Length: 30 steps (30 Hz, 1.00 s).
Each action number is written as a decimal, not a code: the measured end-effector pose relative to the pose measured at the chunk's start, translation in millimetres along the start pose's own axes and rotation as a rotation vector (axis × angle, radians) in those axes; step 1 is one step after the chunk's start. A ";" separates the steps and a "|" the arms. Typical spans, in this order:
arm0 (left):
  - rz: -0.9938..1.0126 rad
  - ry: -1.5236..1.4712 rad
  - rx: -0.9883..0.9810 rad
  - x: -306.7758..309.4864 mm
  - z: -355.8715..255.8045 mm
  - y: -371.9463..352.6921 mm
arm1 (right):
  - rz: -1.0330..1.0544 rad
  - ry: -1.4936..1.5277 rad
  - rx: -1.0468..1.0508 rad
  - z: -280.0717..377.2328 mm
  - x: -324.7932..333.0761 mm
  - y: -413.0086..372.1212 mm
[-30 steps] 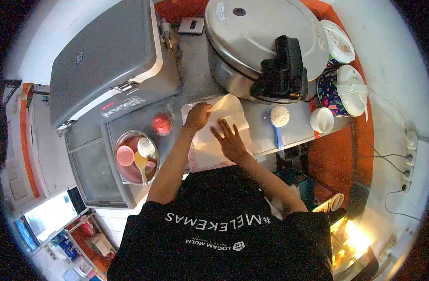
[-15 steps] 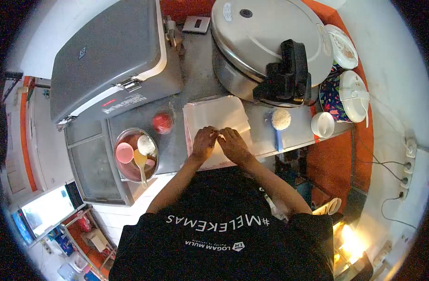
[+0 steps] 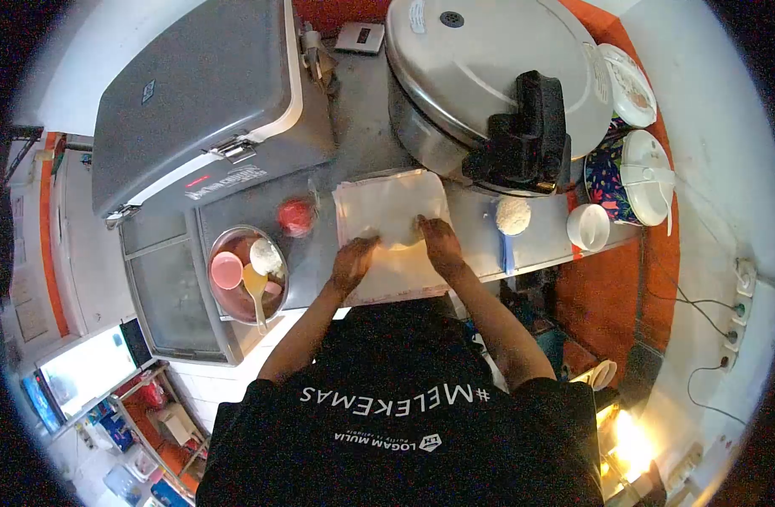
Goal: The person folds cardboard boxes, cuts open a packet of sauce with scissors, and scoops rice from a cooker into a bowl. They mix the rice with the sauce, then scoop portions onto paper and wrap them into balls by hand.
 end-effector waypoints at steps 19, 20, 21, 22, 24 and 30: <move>-0.190 -0.045 0.136 41.3 -30.8 27.7 | -0.079 0.126 -0.043 3.9 14.5 17.2; -0.270 -0.004 0.106 45.2 -34.5 23.8 | -0.128 0.105 0.001 6.3 16.3 10.4; -0.255 0.050 0.082 44.2 -39.0 21.4 | -0.178 0.087 0.043 11.2 18.4 3.7; -0.242 0.106 0.055 43.3 -42.8 20.7 | -0.232 0.068 0.086 15.6 20.7 -0.5; -0.168 0.065 0.108 38.2 -34.7 24.7 | -0.166 0.046 0.026 10.0 11.4 -1.2; 0.083 -0.115 0.482 20.5 2.7 44.4 | 0.001 0.124 -0.295 -35.4 -6.5 30.3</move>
Point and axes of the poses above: each hand's wrist, its own y-axis towards the middle knuckle, its own x-axis out of the back of the hand, z = x × y, the point moved 9 cm from there along y, towards the middle knuckle, and after that the axes turned 8 degrees about y, right-handed, at the moved point
